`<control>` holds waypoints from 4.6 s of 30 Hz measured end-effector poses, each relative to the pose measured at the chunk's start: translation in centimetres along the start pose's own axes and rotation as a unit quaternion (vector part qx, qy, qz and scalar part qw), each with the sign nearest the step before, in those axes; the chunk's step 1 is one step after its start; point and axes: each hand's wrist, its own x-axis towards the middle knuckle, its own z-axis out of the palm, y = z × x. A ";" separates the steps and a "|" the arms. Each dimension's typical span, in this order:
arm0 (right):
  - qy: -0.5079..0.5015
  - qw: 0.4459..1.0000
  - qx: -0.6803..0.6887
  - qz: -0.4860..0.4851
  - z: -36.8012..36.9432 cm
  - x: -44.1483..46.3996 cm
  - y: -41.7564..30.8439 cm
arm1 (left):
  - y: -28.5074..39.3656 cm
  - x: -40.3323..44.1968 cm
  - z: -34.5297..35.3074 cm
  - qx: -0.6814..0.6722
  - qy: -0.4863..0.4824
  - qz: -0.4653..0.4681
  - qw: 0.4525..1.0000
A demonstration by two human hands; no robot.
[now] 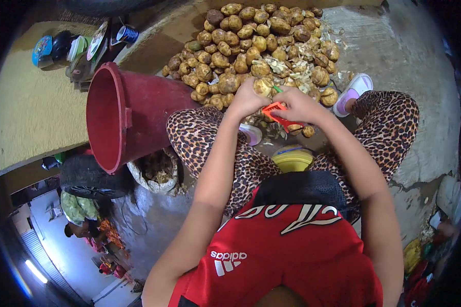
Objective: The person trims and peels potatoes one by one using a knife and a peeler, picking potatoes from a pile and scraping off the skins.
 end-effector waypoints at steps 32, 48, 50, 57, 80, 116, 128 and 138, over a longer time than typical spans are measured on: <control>0.381 0.746 0.500 0.219 -9.2 -0.8 4.2 | -0.5 -0.1 -0.8 -0.534 -0.139 -0.042 0.833; 0.386 0.800 0.420 0.188 -11.6 -0.3 3.2 | 1.1 -1.9 0.9 -0.356 -0.164 0.019 0.920; 0.315 0.826 0.428 0.189 -10.6 0.4 2.1 | 0.8 -1.6 0.9 -0.350 -0.137 0.002 0.927; 0.389 0.869 0.209 0.225 -9.9 0.3 5.1 | 0.2 -1.7 0.8 -0.344 -0.141 0.040 0.927; 0.469 0.858 0.179 0.106 -9.6 0.7 2.9 | -0.3 0.1 2.5 -0.667 -0.076 -0.169 0.721; 0.411 0.874 0.221 0.136 -10.3 0.4 1.4 | -0.6 0.7 2.5 -0.652 0.014 -0.151 0.743; 0.286 0.907 0.280 0.129 -5.1 1.9 1.2 | 1.3 0.5 2.6 -0.604 -0.033 -0.151 0.781; 0.302 0.901 0.277 0.144 -6.8 1.6 1.0 | 1.9 1.4 3.0 -0.547 0.058 -0.083 0.831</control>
